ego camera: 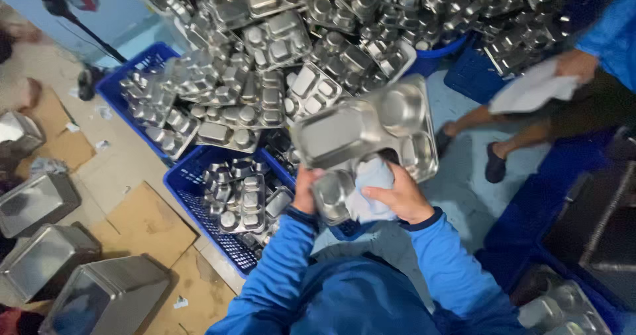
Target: The person repeatedly picks up stainless steel compartmentalized trays from a blue crate, wipes each tray with a white cloth, and places the cleaned trays into a second blue crate. The person handles trays one at a time and continues the cycle throughout the clip.
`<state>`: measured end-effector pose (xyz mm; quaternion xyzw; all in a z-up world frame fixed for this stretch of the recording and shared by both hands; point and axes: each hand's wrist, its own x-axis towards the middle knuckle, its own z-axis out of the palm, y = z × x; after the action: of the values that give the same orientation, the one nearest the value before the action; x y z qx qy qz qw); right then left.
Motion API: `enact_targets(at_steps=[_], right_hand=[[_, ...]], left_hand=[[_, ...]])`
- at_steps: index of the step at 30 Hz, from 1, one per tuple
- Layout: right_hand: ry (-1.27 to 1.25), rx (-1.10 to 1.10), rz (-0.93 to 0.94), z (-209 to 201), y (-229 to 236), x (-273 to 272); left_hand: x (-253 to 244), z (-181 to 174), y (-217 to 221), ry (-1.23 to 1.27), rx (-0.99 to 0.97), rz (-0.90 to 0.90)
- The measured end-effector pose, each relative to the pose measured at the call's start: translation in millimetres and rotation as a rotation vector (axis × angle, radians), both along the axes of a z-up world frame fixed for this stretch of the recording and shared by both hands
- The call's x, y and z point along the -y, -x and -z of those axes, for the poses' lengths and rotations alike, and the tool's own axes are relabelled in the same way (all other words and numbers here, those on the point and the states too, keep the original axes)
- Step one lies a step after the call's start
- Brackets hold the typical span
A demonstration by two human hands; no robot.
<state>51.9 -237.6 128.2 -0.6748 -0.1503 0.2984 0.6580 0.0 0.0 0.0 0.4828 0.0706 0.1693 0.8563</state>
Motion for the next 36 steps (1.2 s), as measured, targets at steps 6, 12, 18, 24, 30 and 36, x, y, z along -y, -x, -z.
enact_targets(at_steps=[6,12,18,24,30,36], right_hand=[[0.638,1.148,0.403,-29,-25,30],[0.707,0.921,0.473,-5,-44,37],[0.523,0.731,0.351,-35,-16,64],[0.332,1.424,-0.157,-51,-4,30],[0.366,1.131,-0.090,-12,-14,39],[0.118,1.264,-0.016,-14,-8,43]], left_hand=[[13,9,6,0.275,0.093,0.121],[50,-30,-14,0.067,0.181,0.108],[72,-49,0,0.202,0.043,0.105],[119,-52,-2,-0.064,0.092,0.170],[136,-71,-3,-0.119,0.032,0.130],[146,-78,2,-0.104,-0.010,0.128]])
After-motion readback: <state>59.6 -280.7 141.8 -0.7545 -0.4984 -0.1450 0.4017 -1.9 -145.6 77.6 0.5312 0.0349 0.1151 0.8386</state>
